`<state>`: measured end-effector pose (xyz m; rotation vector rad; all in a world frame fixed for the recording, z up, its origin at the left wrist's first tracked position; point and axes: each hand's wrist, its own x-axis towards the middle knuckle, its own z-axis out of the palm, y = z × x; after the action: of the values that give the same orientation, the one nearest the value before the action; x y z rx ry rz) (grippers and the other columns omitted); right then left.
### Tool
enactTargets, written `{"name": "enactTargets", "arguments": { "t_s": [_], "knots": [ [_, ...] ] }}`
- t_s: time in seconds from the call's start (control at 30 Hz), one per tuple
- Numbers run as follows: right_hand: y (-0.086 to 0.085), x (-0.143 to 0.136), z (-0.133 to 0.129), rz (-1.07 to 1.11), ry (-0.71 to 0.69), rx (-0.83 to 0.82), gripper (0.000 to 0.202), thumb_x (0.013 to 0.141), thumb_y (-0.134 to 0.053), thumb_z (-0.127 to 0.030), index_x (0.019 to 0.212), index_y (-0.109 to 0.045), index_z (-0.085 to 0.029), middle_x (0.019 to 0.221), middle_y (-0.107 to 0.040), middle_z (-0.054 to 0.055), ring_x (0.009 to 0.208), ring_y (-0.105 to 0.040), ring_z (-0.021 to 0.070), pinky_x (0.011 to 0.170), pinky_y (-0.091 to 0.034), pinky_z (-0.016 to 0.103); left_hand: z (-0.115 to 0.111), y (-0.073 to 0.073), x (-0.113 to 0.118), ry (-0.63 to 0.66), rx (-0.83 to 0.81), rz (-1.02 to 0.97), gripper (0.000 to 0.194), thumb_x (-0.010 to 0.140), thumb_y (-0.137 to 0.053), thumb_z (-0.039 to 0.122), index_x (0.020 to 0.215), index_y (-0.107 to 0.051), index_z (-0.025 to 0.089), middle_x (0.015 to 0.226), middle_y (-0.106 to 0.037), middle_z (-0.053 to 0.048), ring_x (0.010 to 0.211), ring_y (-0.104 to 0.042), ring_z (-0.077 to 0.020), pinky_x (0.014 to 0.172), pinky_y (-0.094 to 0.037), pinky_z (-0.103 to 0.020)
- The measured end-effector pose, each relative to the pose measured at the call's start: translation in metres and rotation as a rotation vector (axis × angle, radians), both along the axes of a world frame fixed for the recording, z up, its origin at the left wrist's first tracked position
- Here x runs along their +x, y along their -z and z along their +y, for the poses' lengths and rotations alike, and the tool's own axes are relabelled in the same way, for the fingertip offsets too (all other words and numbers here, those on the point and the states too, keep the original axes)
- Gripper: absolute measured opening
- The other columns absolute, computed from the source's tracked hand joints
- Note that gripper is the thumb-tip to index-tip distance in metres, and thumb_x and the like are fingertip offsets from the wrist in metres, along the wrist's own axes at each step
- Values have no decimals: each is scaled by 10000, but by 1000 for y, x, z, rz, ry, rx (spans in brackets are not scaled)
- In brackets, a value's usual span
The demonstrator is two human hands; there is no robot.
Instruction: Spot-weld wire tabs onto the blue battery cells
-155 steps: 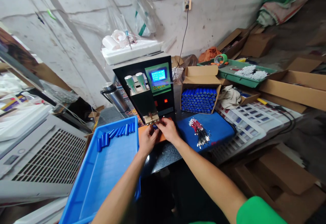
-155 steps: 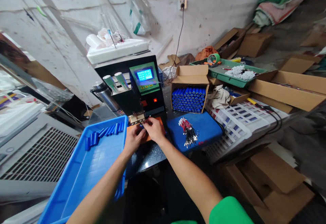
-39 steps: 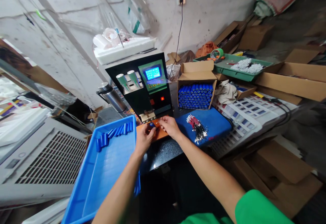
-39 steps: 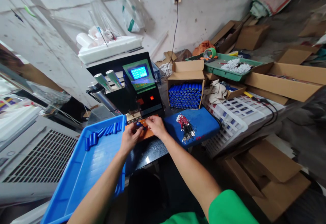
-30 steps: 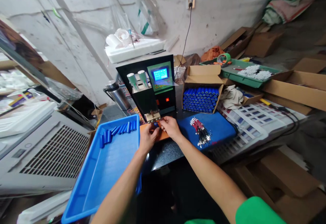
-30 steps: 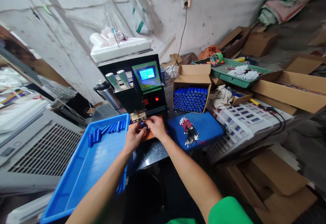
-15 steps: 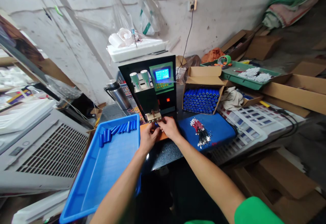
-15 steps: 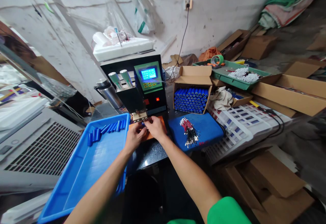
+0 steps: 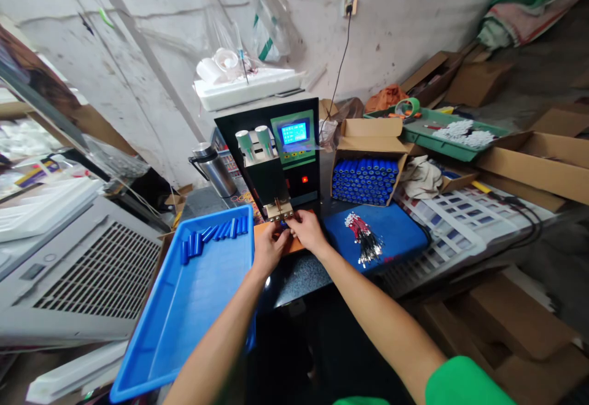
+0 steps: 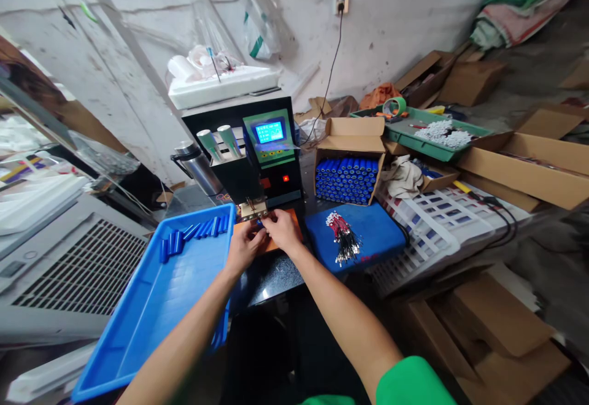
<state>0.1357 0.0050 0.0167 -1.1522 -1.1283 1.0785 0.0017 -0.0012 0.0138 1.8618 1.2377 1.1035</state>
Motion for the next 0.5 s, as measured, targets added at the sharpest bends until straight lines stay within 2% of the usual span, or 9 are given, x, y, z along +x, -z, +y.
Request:
{"name": "enactTargets", "arguments": {
  "t_s": [0.3,0.5],
  "knots": [
    [4,0,0,-37,6,12,206,788,-593,-380,756,-609,-177,646,-612,-9,569,-566,137,491,-439,215,0,-2,1,10,3,-2,234,834,-581,342,956,-648,153,845,-702,-34,689,-607,-144,655,-470,-255],
    [7,2,-2,-122,20,29,250,836,-580,-417,792,-631,-176,702,-653,2,601,-596,136,527,-455,212,1,1,-1,17,17,85,217,847,-544,320,944,-648,156,814,-684,-23,677,-586,-142,653,-449,-255]
  ]
}}
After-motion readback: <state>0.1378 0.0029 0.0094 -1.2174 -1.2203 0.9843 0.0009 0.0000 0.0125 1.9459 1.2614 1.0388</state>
